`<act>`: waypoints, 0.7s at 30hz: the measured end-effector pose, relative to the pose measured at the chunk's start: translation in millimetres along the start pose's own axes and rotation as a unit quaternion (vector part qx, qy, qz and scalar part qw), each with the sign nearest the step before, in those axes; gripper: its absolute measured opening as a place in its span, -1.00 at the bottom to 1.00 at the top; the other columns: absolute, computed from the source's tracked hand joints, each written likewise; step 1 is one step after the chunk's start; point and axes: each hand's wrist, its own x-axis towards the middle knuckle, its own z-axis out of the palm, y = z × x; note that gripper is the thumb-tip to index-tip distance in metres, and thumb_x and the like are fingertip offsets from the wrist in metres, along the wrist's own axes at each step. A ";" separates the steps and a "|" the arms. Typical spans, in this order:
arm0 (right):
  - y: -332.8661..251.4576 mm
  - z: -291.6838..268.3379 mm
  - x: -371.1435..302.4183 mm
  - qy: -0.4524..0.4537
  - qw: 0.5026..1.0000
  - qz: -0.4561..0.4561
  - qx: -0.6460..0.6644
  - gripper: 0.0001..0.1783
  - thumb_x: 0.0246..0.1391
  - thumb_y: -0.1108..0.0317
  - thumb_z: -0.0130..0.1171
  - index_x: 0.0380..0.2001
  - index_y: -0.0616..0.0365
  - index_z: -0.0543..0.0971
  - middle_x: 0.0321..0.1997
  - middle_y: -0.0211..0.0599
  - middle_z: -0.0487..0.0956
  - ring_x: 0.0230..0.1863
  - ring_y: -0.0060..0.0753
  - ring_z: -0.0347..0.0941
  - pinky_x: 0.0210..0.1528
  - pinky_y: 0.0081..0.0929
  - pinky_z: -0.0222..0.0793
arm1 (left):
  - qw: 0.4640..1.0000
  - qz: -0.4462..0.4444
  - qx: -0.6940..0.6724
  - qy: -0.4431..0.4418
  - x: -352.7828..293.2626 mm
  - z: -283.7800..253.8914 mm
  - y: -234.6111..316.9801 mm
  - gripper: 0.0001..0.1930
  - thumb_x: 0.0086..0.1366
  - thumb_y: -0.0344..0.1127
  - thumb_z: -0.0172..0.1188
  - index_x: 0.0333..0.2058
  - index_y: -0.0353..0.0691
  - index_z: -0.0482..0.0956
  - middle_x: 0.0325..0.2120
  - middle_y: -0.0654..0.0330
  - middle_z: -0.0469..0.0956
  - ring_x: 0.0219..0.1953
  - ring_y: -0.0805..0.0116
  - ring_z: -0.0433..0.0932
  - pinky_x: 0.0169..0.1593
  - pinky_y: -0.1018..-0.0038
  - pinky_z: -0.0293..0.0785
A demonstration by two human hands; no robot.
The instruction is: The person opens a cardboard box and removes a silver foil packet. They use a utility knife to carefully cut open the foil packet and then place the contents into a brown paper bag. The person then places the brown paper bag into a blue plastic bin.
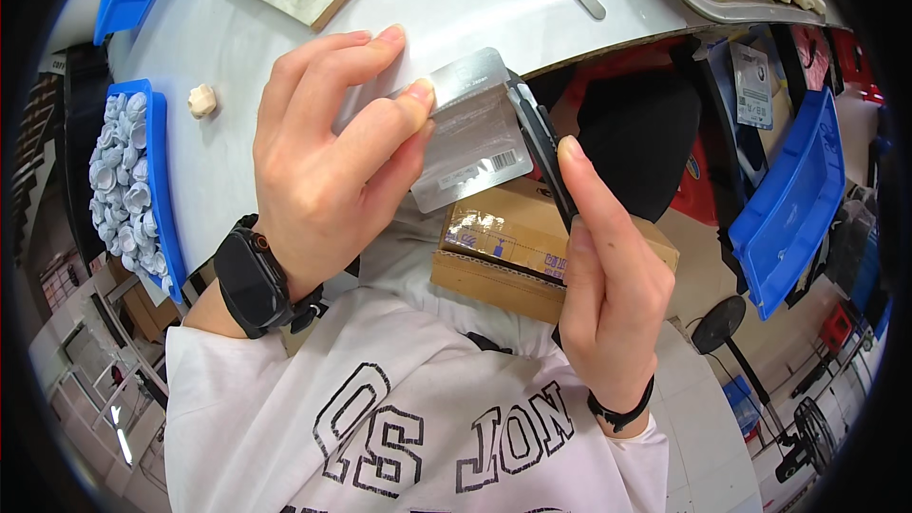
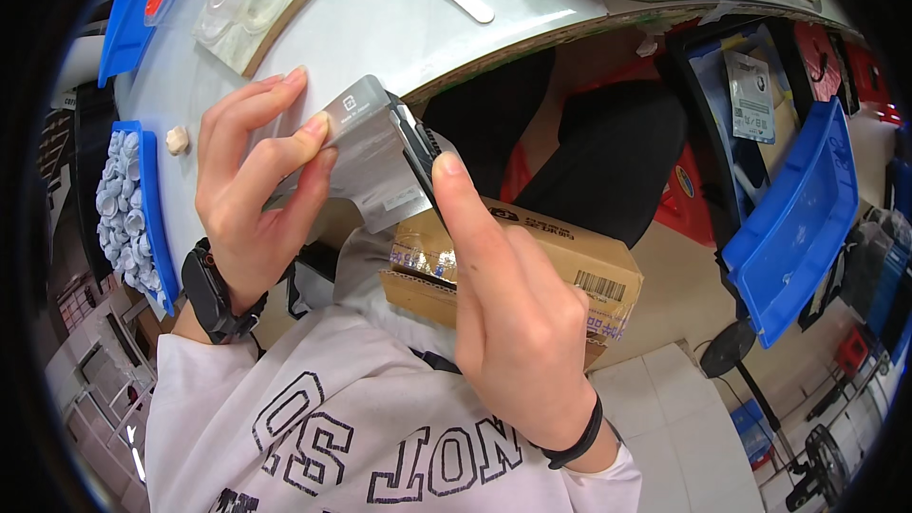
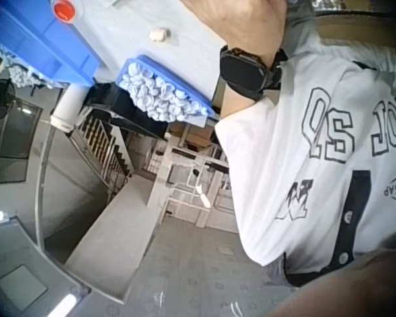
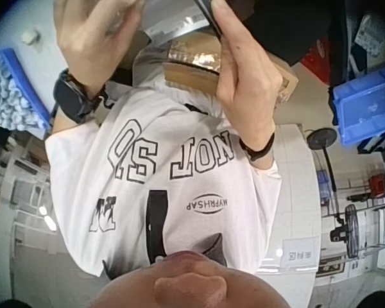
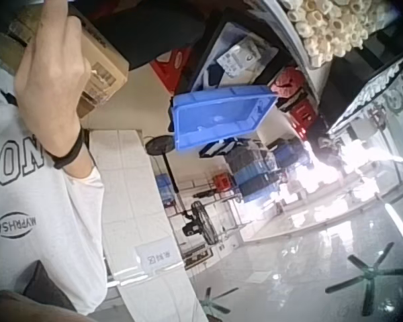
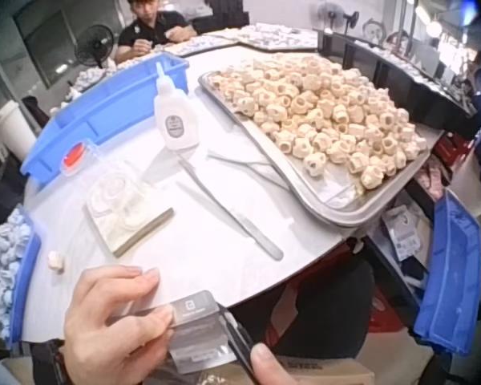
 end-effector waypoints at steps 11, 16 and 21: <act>-1.1 -0.4 -1.8 -0.011 1.000 0.007 -0.013 -0.35 -0.17 0.76 0.03 0.10 0.20 0.40 -0.47 -0.18 0.48 -0.58 -0.31 0.38 -0.47 -0.45 0.36 | 1.000 0.003 -0.002 0.003 -0.7 0.6 -0.9 -0.73 -0.13 -0.62 0.30 -0.38 -0.27 0.55 -0.14 0.00 0.49 -0.07 0.04 0.44 -0.04 0.32 0.41; -1.2 1.0 -3.0 -0.007 1.000 0.005 -0.015 -0.35 -0.17 0.76 0.03 0.10 0.21 0.40 -0.44 -0.17 0.50 -0.58 -0.31 0.39 -0.47 -0.43 0.36 | 1.000 0.002 0.001 0.004 -1.0 1.3 -0.8 -0.74 -0.12 -0.61 0.30 -0.37 -0.27 0.55 -0.13 0.00 0.49 -0.06 0.05 0.44 -0.04 0.32 0.41; 1.4 3.2 -4.0 0.000 1.000 -0.008 -0.015 -0.36 -0.17 0.76 0.03 0.09 0.22 0.40 -0.42 -0.16 0.51 -0.58 -0.30 0.40 -0.48 -0.42 0.36 | 1.000 0.003 0.000 0.006 -1.6 1.7 -1.2 -0.75 -0.11 -0.61 0.31 -0.37 -0.27 0.56 -0.13 0.00 0.49 -0.06 0.05 0.44 -0.04 0.33 0.41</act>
